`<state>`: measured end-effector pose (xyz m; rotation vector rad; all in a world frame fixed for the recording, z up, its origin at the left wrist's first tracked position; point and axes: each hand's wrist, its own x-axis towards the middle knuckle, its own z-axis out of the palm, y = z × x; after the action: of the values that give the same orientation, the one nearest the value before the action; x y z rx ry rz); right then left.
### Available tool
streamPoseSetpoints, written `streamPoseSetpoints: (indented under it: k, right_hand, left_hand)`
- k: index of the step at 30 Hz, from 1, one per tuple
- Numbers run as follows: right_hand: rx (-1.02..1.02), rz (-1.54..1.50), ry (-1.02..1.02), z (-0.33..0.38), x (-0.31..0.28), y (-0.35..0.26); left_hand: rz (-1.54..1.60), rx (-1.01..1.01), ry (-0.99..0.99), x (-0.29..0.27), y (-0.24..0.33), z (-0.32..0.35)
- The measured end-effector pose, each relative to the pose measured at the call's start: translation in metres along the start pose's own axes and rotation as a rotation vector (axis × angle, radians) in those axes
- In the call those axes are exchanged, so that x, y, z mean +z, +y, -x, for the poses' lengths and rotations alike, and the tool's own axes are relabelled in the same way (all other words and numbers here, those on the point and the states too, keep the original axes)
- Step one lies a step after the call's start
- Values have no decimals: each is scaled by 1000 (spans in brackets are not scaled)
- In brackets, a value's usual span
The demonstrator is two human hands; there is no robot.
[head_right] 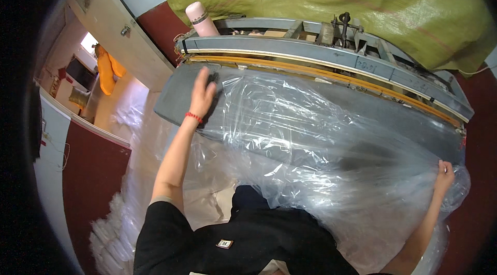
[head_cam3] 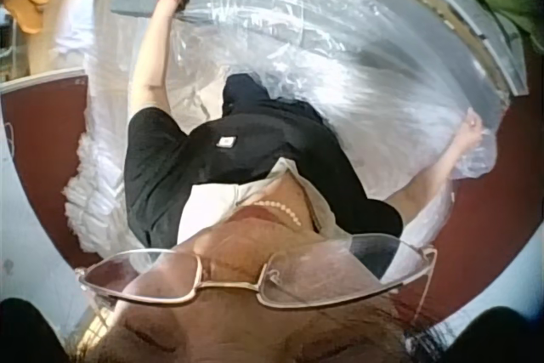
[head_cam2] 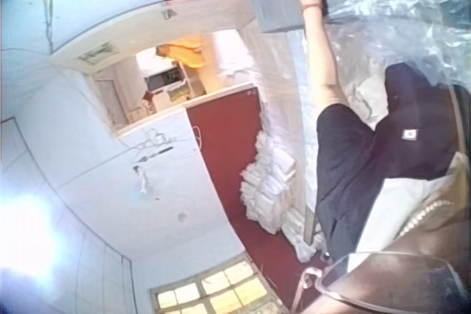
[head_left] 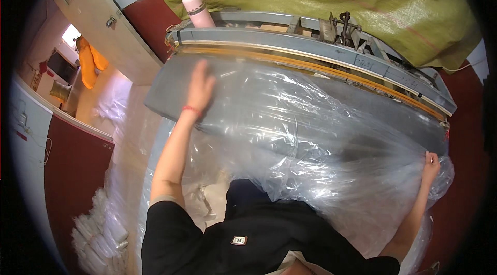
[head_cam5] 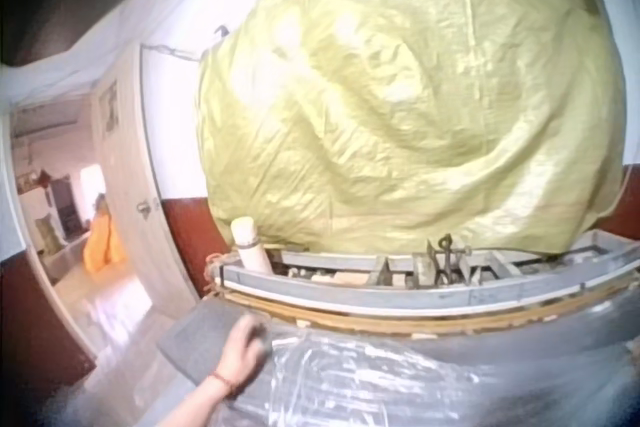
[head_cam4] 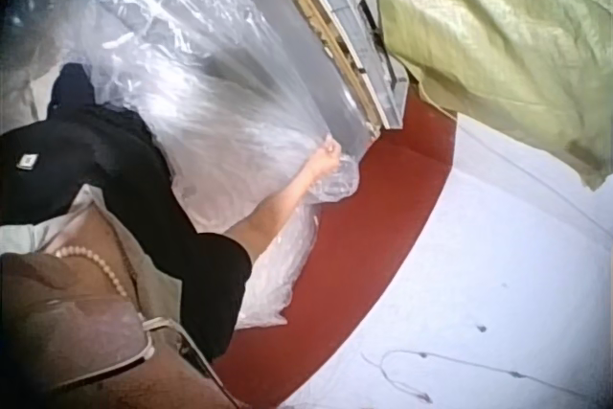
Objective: Manually aligning and preparing thin plastic film on an industrial heat-sealing machine.
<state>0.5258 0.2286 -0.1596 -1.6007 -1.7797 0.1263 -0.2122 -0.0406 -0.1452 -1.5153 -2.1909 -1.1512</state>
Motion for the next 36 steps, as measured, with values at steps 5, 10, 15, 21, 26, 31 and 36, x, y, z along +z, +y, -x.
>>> streamPoseSetpoints:
  k: [5, 10, 15, 21, 26, 31, 36]
  right_hand:
    - [-19, -19, -22, 4, -19, 15]
    - [-25, -40, -37, 2, -19, 29]
    - [-33, -14, -3, 1, -17, 22]
    - [-11, -13, 35, 1, -12, 25]
    - [5, -64, 15, 3, -15, 36]
    - [-7, -57, 19, 2, -14, 37]
    - [38, -34, -11, 0, -16, 38]
  left_hand:
    - [-337, 30, -505, -42, 39, 52]
    - [-457, -111, -337, -69, 33, 42]
    - [-24, 355, -357, -11, 99, 9]
    - [-195, 276, -501, 22, 88, 14]
    - [-114, 184, -573, -34, 80, 38]
    - [-175, 201, -474, -41, 63, 37]
    - [-206, 171, -492, -29, 44, 22]
